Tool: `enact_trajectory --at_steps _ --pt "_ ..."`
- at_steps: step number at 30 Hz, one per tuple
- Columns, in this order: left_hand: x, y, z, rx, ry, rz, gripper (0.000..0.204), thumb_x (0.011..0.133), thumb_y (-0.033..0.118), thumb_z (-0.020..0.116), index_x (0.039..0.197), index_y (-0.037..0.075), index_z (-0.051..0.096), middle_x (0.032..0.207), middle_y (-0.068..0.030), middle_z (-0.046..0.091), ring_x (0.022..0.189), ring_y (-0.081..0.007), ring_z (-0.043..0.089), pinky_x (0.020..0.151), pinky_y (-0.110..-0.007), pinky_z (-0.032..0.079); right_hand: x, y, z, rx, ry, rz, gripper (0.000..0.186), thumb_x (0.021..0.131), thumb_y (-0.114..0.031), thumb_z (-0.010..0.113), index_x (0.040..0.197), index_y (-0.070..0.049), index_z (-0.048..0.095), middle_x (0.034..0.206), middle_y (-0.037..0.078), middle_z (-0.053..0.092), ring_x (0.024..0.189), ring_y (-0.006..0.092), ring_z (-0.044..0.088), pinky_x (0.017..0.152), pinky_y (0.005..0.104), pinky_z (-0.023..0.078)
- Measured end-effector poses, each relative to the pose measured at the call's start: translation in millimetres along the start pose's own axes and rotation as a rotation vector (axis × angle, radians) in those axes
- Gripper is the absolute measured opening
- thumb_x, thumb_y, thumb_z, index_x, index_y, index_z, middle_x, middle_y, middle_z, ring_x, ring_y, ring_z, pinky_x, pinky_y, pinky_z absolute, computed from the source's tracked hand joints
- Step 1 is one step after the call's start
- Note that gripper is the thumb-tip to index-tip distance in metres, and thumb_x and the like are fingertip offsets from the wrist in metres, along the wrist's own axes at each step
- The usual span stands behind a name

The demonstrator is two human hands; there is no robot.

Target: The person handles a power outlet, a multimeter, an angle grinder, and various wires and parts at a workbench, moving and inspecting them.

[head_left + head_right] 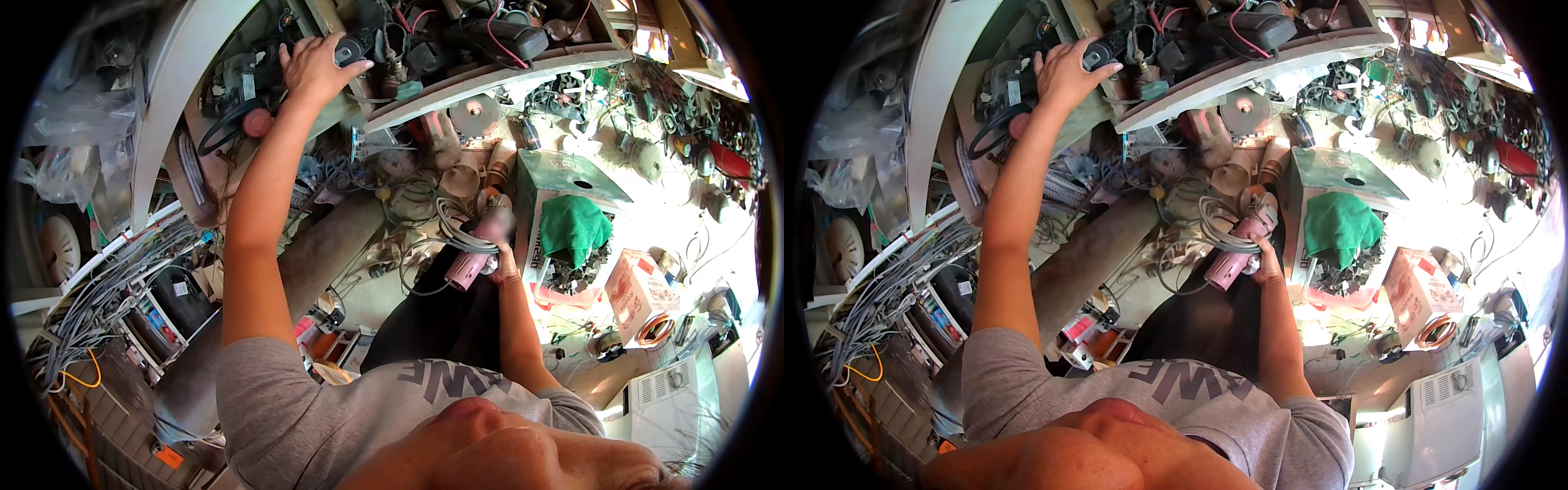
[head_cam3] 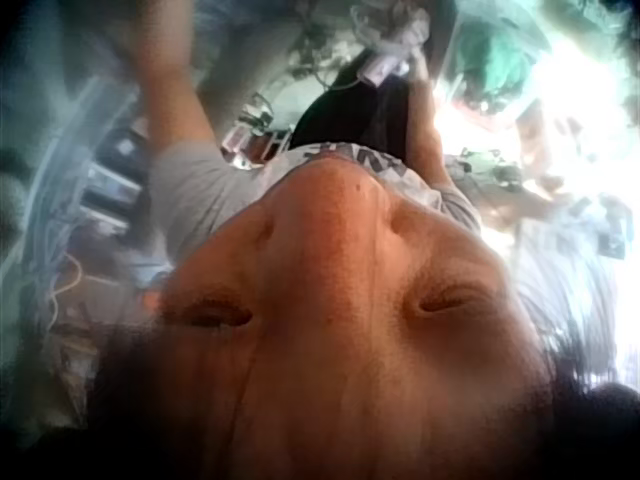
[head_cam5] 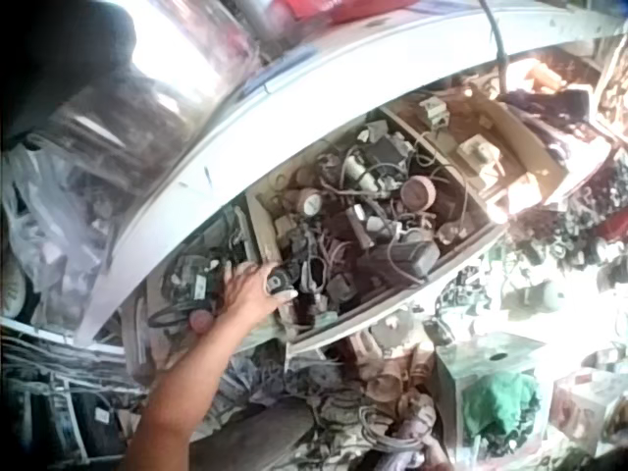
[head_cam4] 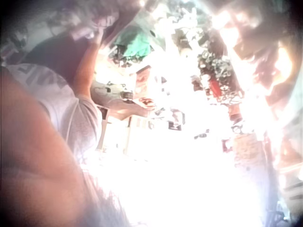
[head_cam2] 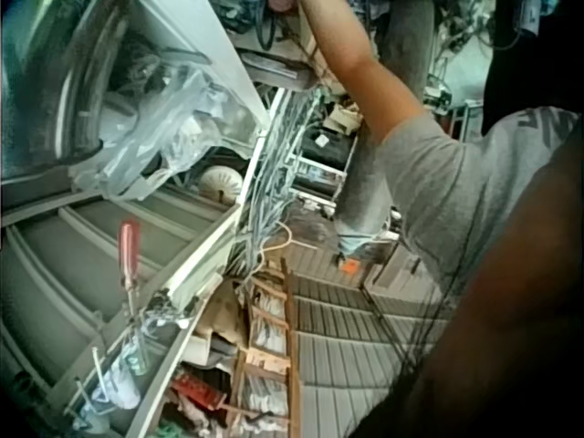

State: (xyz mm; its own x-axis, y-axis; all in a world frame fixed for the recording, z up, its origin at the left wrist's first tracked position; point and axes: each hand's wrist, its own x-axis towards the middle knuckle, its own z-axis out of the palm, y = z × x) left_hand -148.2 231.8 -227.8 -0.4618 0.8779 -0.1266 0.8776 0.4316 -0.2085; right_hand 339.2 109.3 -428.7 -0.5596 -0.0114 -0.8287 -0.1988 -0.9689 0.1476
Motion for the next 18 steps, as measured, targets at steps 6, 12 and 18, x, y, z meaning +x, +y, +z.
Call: enact_trajectory --at_steps 6,12,18 --pt "-1 -36 20 -0.288 0.079 -0.05 0.067 0.074 0.06 0.067 0.128 0.021 0.054 0.106 -0.0137 0.066 0.105 -0.0299 0.058 0.103 -0.047 0.028 -6 -1 11 0.003 -0.028 -0.008 0.038 0.079 -0.029 0.069 0.107 -0.004 0.06 0.099 0.011 0.067 0.09 0.0248 0.065 0.084 0.0387 0.053" --pt "4 -16 13 -0.139 0.068 -0.001 0.081 0.07 0.067 0.065 0.13 0.015 0.047 0.097 -0.0156 0.067 0.103 -0.0338 0.059 0.097 -0.045 0.036 6 4 -9 -0.043 -0.085 -0.001 0.051 0.08 -0.033 0.067 0.116 0.0 0.057 0.113 0.016 0.063 0.101 0.0276 0.062 0.092 0.0401 0.049" --pt "8 -17 21 -0.187 0.21 -0.12 0.066 0.072 0.063 0.066 0.118 0.017 0.057 0.106 -0.0117 0.064 0.106 -0.0318 0.058 0.097 -0.047 0.034 -3 0 6 -0.023 -0.1 -0.026 0.045 0.079 -0.03 0.068 0.111 0.0 0.059 0.106 0.013 0.066 0.095 0.0258 0.065 0.09 0.0395 0.051"
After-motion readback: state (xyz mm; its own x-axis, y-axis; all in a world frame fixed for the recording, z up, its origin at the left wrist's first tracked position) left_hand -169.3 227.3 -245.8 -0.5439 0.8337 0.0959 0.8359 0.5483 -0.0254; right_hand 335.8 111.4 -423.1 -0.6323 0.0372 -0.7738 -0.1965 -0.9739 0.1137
